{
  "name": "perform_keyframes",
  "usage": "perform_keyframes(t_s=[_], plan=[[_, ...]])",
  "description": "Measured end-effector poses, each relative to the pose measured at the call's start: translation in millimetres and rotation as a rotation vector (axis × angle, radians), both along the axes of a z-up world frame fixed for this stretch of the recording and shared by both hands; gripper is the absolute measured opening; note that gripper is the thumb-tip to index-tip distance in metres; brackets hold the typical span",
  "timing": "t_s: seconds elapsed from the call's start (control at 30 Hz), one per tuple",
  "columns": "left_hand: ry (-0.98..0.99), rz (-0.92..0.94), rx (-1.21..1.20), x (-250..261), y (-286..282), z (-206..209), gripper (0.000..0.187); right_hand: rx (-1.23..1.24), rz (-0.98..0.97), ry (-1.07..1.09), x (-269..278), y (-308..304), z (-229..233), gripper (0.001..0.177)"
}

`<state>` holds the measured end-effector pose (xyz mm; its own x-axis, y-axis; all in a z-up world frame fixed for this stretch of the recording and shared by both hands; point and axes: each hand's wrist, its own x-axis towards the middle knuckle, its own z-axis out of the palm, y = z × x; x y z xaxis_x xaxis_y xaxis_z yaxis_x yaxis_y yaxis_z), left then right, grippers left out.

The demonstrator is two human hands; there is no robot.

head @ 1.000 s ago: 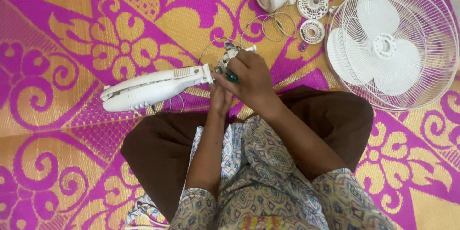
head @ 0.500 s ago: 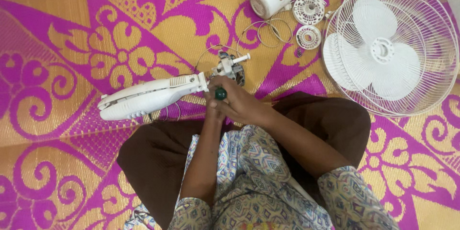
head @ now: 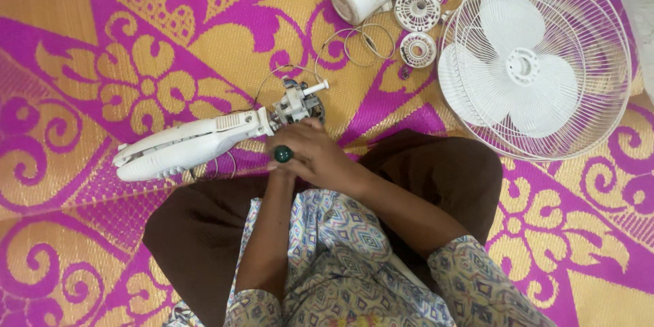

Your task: The person sits on a mat and uses a screwdriver to tighten screws on the motor housing of a disassembled electric fan. The fan blade and cage are visible nearby, but the person only works on the motor unit.

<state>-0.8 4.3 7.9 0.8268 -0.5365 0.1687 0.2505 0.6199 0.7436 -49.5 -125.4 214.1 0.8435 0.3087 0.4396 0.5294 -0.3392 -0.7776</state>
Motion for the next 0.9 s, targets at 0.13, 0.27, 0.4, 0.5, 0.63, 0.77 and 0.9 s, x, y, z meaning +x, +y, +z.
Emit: perform_keyframes(t_s=[0.13,0.27,0.4,0.5,0.63,0.77,0.9], plan=[[0.629,0.181,0.121,-3,-2,3,0.05,0.033,-0.125,-0.086,1,2,-8,0.017],[0.432,0.246,0.096,-6,-1,-1,0.047,0.103,-0.103,0.006,1,-7,-9,0.026],[0.482,0.33,0.108,-7,-3,-2,0.037,0.073,-0.003,0.139,1,-21,-1,0.041],[0.551,0.351,0.071,-2,-7,-6,0.036,0.065,0.079,0.174,-2,-29,12,0.052],[0.492,0.414,0.002,-3,-4,-23,0.036,0.119,0.159,0.411,-6,-39,30,0.055],[0.538,0.368,-0.065,-2,-1,-41,0.034,-0.014,0.066,0.13,-3,-40,40,0.052],[0.537,0.383,-0.061,-2,-3,-43,0.038,-0.219,-0.087,0.031,-3,-32,48,0.047]])
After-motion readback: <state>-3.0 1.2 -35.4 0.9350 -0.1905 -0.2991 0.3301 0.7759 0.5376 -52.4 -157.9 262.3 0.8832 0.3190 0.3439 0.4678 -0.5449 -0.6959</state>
